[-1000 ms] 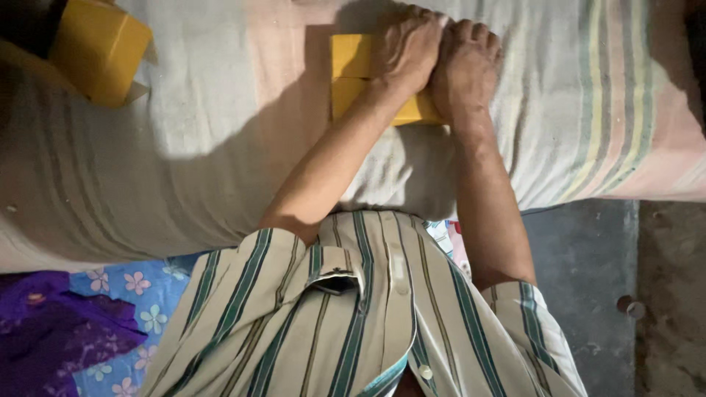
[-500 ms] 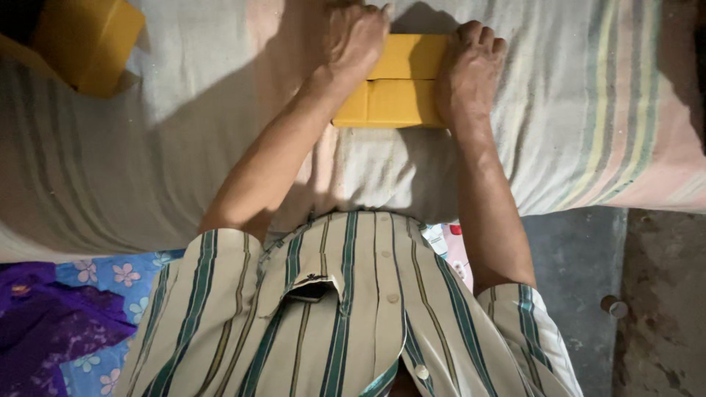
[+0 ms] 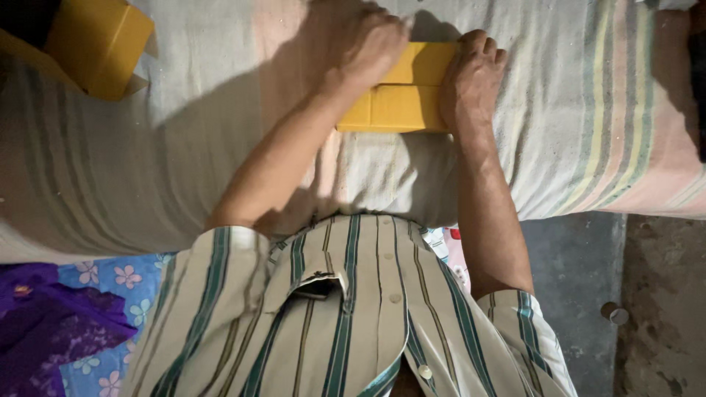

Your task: The person folds flat yellow cardboard cartons into open boxes. They take a pre-cut folded-flat box, open the sides, press the base and flaps closed with both hands, and place the finished box onto a growing stack of completed boxes.

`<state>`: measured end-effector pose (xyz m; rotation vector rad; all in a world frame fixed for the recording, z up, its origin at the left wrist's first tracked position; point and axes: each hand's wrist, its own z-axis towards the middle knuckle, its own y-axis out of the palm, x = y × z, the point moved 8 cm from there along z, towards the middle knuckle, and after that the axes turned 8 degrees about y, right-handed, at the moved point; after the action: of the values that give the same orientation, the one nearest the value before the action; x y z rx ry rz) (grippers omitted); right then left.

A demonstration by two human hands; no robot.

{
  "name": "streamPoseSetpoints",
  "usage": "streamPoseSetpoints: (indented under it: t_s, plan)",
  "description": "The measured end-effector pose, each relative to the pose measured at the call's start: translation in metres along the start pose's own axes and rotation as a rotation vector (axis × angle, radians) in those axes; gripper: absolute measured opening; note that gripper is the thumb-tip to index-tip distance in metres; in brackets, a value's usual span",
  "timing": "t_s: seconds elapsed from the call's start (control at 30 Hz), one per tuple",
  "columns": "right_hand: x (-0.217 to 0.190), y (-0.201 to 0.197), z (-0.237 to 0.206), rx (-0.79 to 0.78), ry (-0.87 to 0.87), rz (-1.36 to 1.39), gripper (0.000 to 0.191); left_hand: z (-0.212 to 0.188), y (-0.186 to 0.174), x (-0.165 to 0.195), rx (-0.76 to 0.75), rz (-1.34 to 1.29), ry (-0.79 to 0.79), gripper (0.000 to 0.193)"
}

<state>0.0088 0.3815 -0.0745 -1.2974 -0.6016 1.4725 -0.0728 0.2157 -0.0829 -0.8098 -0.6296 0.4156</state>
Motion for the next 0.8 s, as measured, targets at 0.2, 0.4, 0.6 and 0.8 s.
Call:
streamPoseSetpoints:
  t_s: [0.2, 0.4, 0.6, 0.8]
  plan:
    - [-0.004, 0.009, -0.001, -0.021, -0.086, -0.115, 0.023, -0.01, -0.008, -0.034, -0.31, 0.14, -0.185, 0.041]
    - [-0.001, 0.016, 0.01, -0.035, -0.092, -0.184, 0.02, 0.033, 0.013, 0.035, -0.065, -0.227, -0.138, 0.038]
    - [0.0, 0.0, 0.006, -0.012, -0.015, 0.004, 0.028, 0.047, 0.03, 0.06, -0.09, -0.01, -0.102, 0.036]
    - [-0.002, -0.001, 0.006, -0.047, 0.1, -0.073, 0.025, -0.022, -0.026, 0.011, -0.231, 0.083, -0.346, 0.042]
